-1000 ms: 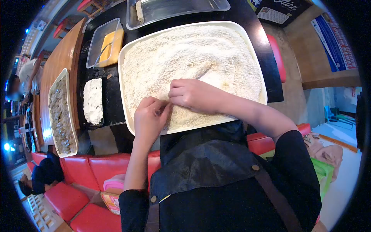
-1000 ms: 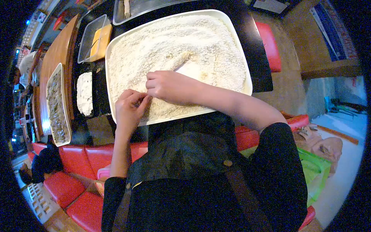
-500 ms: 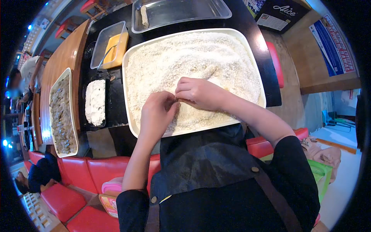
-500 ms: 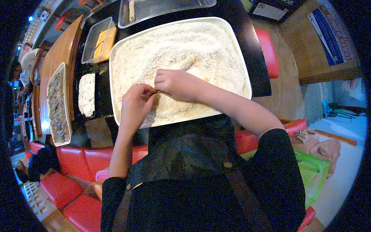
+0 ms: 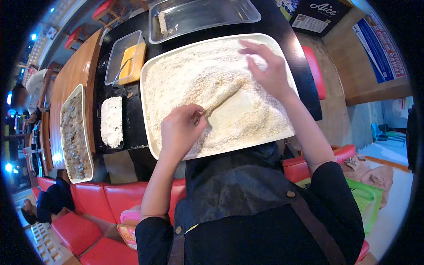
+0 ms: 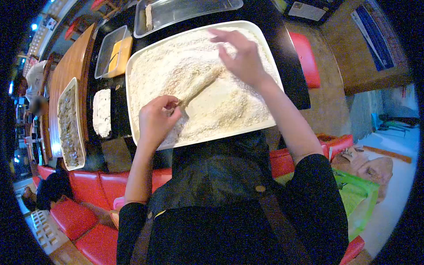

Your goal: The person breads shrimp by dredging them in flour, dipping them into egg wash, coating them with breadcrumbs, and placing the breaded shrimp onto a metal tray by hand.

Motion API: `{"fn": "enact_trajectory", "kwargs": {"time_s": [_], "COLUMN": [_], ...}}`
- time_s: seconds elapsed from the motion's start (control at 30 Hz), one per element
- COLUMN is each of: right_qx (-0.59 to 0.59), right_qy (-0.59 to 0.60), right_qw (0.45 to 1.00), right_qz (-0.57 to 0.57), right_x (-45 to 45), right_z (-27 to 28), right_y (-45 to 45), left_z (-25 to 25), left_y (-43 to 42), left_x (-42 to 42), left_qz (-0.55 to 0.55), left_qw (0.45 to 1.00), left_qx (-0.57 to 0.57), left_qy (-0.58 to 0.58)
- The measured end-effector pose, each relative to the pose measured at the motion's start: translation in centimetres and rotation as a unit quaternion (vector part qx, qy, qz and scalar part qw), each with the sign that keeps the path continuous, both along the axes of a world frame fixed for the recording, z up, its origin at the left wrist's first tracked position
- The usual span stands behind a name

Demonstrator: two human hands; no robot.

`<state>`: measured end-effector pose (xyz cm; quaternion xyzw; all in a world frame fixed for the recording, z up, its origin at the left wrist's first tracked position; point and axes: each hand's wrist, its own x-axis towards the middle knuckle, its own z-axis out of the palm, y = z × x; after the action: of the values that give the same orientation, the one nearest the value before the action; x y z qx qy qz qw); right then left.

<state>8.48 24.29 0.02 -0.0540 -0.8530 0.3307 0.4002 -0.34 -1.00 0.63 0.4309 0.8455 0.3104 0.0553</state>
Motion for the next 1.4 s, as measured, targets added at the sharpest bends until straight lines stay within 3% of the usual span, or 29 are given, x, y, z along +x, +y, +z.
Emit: {"fn": "enact_trajectory", "kwargs": {"time_s": [0.13, 0.37, 0.57, 0.77, 0.93, 1.1, 1.2, 1.33, 1.4], "right_qx": [-0.081, -0.053, -0.064, -0.103, -0.102, -0.091, -0.08, -0.08, -0.087], "right_qy": [0.021, 0.008, 0.026, 0.041, 0.015, 0.023, 0.027, 0.024, 0.023], "right_qw": [0.995, 0.992, 0.988, 0.983, 0.982, 0.983, 0.984, 0.984, 0.983], "right_qz": [-0.062, -0.115, -0.139, -0.144, -0.157, -0.157, -0.155, -0.16, -0.16], "right_x": [0.9, 1.6, 2.0, 2.1, 2.1, 1.9, 1.9, 1.9, 1.8], "right_z": [-1.1, -1.4, -1.3, -1.4, -1.0, -1.2, -1.4, -1.2, -1.2], "right_y": [2.2, 2.9, 4.0, 4.5, 4.5, 4.7, 4.8, 4.7, 4.7], "left_z": [2.1, 8.6, 15.3, 19.3, 15.6, 6.3, 1.9, 0.7, 0.7], "left_y": [1.3, 8.0, 12.9, 17.0, 20.4, 20.2, 18.0, 15.6, 15.4], "left_x": [-0.2, -1.8, -7.0, -15.3, -23.8, -28.8, -27.7, -24.0, -23.3], "left_qz": [-0.035, -0.115, -0.132, -0.066, -0.004, -0.008, -0.017, -0.007, 0.023], "left_qw": [0.994, 0.98, 0.989, 0.985, 0.964, 0.952, 0.973, 0.992, 0.999], "left_qx": [0.092, 0.16, 0.069, 0.041, 0.105, 0.147, 0.069, -0.101, -0.015], "left_qy": [-0.041, 0.005, -0.011, 0.153, 0.244, 0.267, 0.221, 0.07, 0.039]}}
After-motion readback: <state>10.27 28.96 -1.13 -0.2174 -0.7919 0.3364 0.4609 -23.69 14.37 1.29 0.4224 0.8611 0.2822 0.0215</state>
